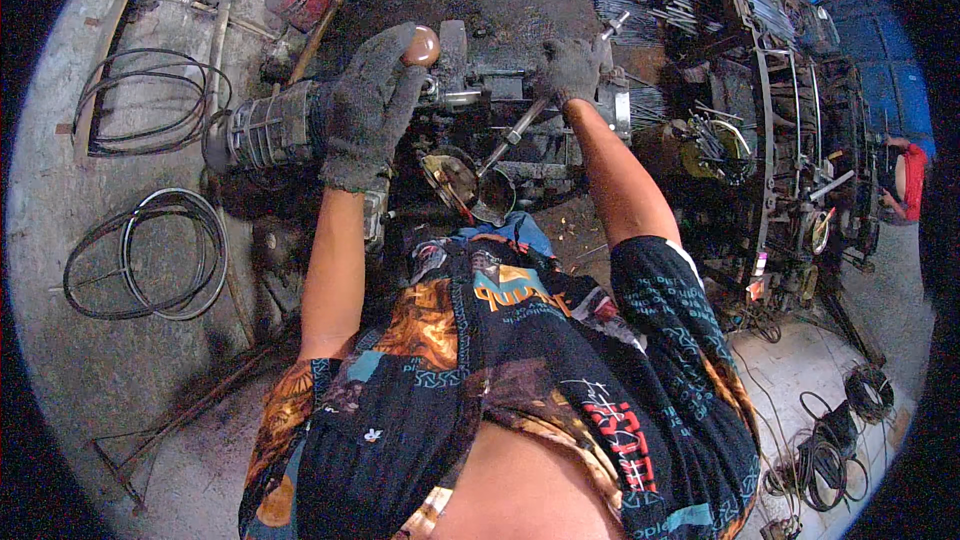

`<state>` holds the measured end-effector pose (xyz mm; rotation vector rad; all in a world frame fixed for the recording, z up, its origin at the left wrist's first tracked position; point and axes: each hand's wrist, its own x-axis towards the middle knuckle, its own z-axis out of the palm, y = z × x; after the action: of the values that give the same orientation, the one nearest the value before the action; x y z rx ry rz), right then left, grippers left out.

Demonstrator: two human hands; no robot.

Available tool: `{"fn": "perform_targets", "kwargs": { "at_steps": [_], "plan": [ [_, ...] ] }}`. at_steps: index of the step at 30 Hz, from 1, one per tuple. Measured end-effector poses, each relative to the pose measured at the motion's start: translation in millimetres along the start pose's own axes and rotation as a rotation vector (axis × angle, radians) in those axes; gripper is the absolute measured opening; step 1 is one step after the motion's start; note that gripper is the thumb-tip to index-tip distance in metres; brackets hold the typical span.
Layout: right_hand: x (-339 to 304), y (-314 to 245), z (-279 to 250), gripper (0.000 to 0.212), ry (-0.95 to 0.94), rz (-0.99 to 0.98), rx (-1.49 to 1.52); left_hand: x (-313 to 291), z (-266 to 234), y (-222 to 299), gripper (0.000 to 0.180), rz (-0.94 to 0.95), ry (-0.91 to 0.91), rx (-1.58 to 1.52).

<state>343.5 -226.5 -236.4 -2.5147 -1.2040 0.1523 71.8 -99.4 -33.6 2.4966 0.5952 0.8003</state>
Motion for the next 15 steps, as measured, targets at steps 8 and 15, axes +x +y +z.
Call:
{"fn": "perform_targets", "kwargs": {
  "at_steps": [8, 15],
  "plan": [
    [-2.2, -1.8, -8.6, 0.032, 0.075, -0.03, 0.007, 0.5, -0.4, 2.6, 0.036, 0.033, 0.031, 0.005],
    [-3.2, -7.1, -16.9, 0.033, 0.025, 0.023, 0.021, 1.6, -1.6, 6.5, 0.038, 0.048, 0.03, 0.041]
  ]
}}
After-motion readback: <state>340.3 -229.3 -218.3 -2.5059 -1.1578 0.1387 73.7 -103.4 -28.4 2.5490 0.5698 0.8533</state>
